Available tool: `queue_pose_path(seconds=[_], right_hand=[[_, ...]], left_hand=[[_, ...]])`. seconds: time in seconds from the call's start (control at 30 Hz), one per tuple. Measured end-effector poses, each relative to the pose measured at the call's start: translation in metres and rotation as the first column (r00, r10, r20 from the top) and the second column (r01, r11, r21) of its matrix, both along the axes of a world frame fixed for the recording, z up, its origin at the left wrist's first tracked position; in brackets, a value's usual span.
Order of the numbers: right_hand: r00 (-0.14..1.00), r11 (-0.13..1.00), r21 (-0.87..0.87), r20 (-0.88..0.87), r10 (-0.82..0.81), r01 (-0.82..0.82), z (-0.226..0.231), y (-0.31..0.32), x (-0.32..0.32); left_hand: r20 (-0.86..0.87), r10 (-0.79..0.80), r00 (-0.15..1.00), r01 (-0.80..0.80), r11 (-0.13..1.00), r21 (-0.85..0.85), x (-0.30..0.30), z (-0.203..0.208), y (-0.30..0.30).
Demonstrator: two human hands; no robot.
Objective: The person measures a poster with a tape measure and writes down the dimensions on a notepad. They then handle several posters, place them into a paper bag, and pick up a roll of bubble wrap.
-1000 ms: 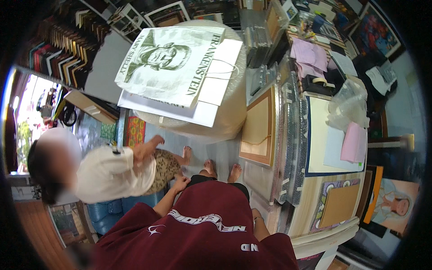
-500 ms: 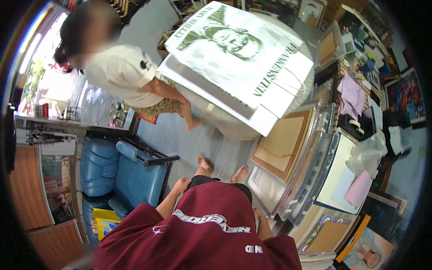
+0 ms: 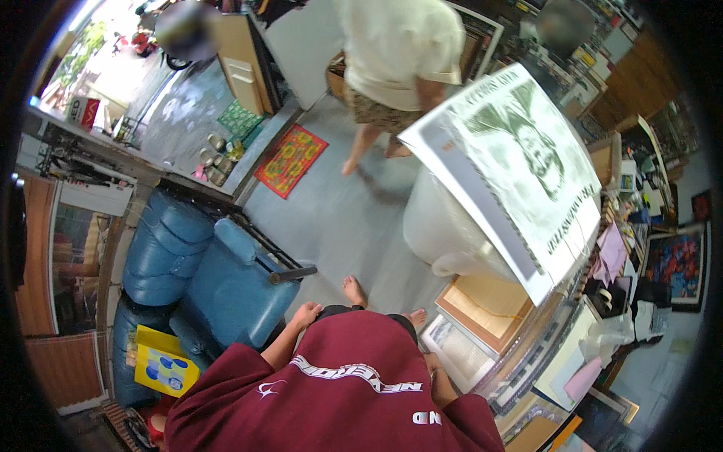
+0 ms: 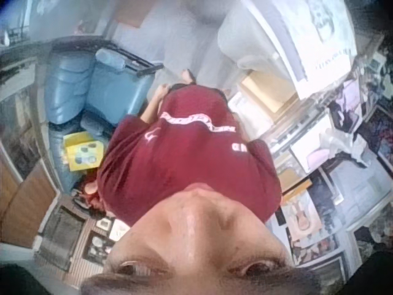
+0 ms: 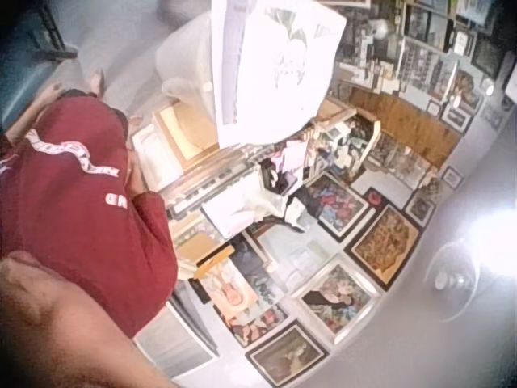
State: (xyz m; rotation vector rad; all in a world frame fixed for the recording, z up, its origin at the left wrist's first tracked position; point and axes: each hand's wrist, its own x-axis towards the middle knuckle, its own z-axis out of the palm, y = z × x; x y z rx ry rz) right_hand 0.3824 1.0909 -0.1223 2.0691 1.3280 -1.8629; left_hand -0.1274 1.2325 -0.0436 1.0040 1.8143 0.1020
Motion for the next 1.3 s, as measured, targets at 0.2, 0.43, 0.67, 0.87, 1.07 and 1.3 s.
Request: queue_pose_path(seconds=[0.2,0.43,0.67,0.87,1.07,1.3], right_hand=[[0.997,0.989,0.145,-0.068,-0.032,0.042,0.010,0.078,-0.077],[0.996,0.996,0.044,0.048,0.074,-0.076,0.012,0.177,-0.143],[0.988,0.992,-0.004,0.090,0.127,-0.127,-0.009,0.247,-0.166],[0.995,0.985,-0.150,0.046,0.088,-0.081,-0.011,0.318,-0.190],[0.973,0.968,-0.113,0.084,-0.214,0.222,0.010,0.392,-0.220],[0.869,0.851,-0.202,0.003,-0.495,0.485,-0.078,0.408,-0.221]], left_hand=[[0.020,0.192,0.981,-0.192,0.981,-0.008,-0.099,-0.007,0.025],[-0.011,0.248,0.969,-0.249,0.969,-0.014,-0.157,-0.043,0.066],[0.138,0.117,0.983,-0.124,0.992,0.038,-0.138,-0.018,0.166],[0.043,0.023,0.999,-0.022,1.000,-0.005,-0.167,-0.006,0.227],[-0.037,-0.057,0.998,0.054,0.996,-0.065,-0.219,-0.009,0.312],[0.159,0.133,0.978,-0.116,0.987,-0.110,-0.191,0.025,0.486]])
